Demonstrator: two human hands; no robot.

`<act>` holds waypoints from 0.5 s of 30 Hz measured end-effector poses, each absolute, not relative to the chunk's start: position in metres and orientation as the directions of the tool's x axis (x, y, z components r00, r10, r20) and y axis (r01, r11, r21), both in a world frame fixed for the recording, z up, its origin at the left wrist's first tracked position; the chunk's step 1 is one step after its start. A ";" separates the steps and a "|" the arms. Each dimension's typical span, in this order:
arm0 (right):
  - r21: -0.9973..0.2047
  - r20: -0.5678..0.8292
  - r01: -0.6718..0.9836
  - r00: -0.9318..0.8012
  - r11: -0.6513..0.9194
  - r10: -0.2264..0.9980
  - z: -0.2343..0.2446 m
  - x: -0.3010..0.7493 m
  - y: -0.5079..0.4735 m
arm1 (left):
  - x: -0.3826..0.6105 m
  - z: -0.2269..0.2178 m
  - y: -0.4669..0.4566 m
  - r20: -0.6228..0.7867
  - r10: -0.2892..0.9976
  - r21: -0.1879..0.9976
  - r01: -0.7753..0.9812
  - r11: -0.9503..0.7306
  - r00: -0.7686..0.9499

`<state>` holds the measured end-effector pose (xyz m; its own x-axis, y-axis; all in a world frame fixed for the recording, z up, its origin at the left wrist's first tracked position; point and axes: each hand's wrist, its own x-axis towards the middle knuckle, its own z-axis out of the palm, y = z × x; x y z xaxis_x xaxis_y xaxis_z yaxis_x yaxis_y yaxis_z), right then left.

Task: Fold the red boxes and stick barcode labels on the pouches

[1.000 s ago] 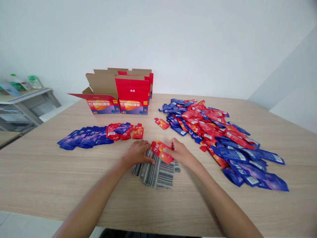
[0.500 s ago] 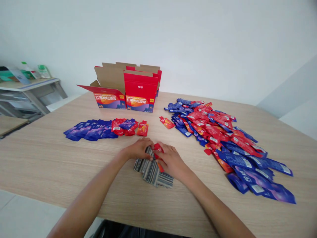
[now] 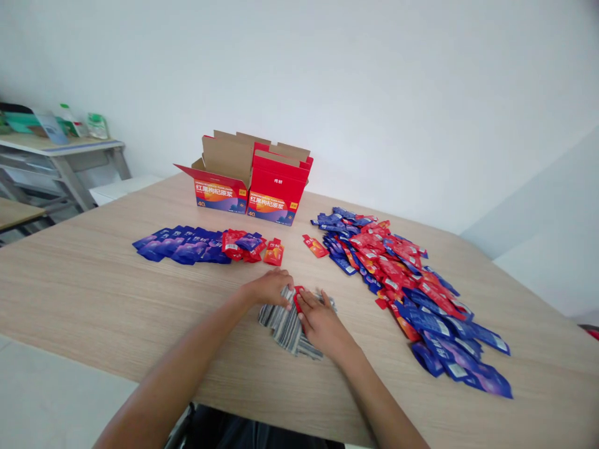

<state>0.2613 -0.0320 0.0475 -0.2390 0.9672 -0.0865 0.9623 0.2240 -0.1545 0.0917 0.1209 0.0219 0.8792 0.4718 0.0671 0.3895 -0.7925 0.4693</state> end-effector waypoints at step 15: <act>-0.118 -0.109 0.984 -0.149 0.136 0.983 0.048 0.252 -0.112 | 0.109 0.023 0.103 0.100 0.321 0.516 0.226 -0.826 0.942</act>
